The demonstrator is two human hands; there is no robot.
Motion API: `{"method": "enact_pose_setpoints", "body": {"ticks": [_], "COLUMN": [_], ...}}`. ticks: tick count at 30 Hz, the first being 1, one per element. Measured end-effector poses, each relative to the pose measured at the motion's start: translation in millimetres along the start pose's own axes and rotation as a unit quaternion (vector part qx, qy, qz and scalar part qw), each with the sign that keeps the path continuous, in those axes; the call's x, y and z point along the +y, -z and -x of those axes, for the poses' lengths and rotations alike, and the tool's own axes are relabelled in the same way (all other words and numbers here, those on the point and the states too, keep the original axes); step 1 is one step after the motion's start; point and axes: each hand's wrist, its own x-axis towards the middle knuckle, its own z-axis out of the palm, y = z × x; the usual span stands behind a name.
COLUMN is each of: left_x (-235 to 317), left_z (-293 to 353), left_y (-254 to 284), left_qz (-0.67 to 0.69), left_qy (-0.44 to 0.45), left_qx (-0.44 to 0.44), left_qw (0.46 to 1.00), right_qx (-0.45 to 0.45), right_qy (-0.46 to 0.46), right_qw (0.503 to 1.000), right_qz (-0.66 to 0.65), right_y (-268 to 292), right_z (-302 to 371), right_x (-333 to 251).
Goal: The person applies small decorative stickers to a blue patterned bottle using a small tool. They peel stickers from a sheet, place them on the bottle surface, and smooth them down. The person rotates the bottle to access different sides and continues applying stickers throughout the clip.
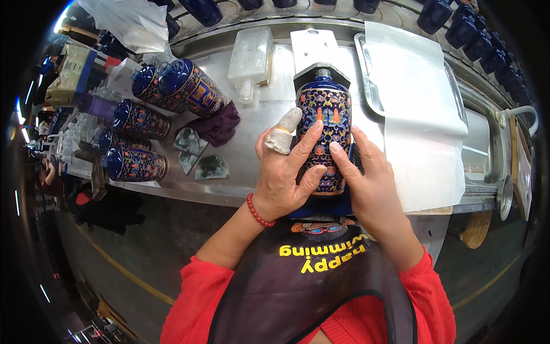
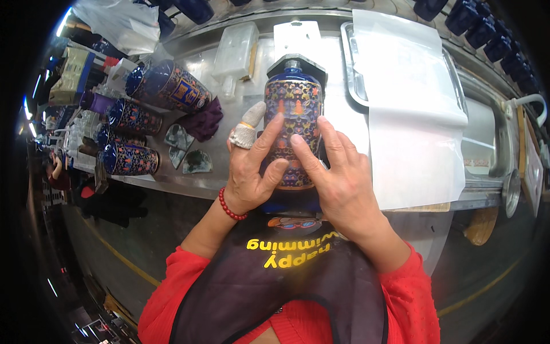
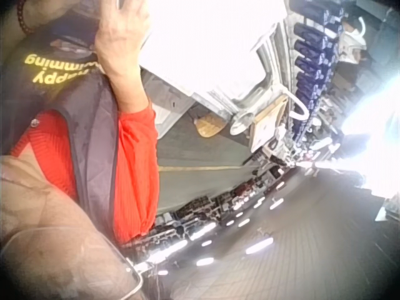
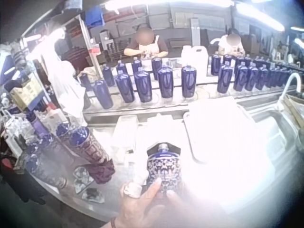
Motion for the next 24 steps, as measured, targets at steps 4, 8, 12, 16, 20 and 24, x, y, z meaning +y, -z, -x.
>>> {"method": "enact_pose_setpoints", "body": {"ticks": [4, 8, 12, 16, 20, 24], "left_x": [1, 2, 1, 2, 2, 2], "left_z": [0, 0, -1, -1, -1, -1], "left_y": [1, 1, 1, 2, 1, 2], "left_qz": [-0.006, 0.001, -0.001, -0.011, -0.013, -0.011], "left_qy": [0.002, 0.004, -0.001, 0.002, -0.002, -0.004], "left_qx": [-0.002, 0.000, -0.002, -0.005, 0.001, -0.001], "left_qw": [1.000, 1.000, 1.000, 1.000, 1.000, 1.000], "right_qx": [-0.009, -0.007, -0.012, -0.006, -0.007, 0.006], "right_qy": [-0.011, -0.020, -0.015, -0.020, -0.029, -0.027], "right_qw": [1.000, 1.000, 1.000, 1.000, 1.000, 1.000], "right_qz": [-0.003, -0.010, 0.002, -0.004, 0.004, 0.000], "right_y": [0, -1, -1, -1, -2, -1], "right_z": [0, -2, -4, -6, -9, -12], "right_x": [-1, 0, 1, 1, 0, 2]}}
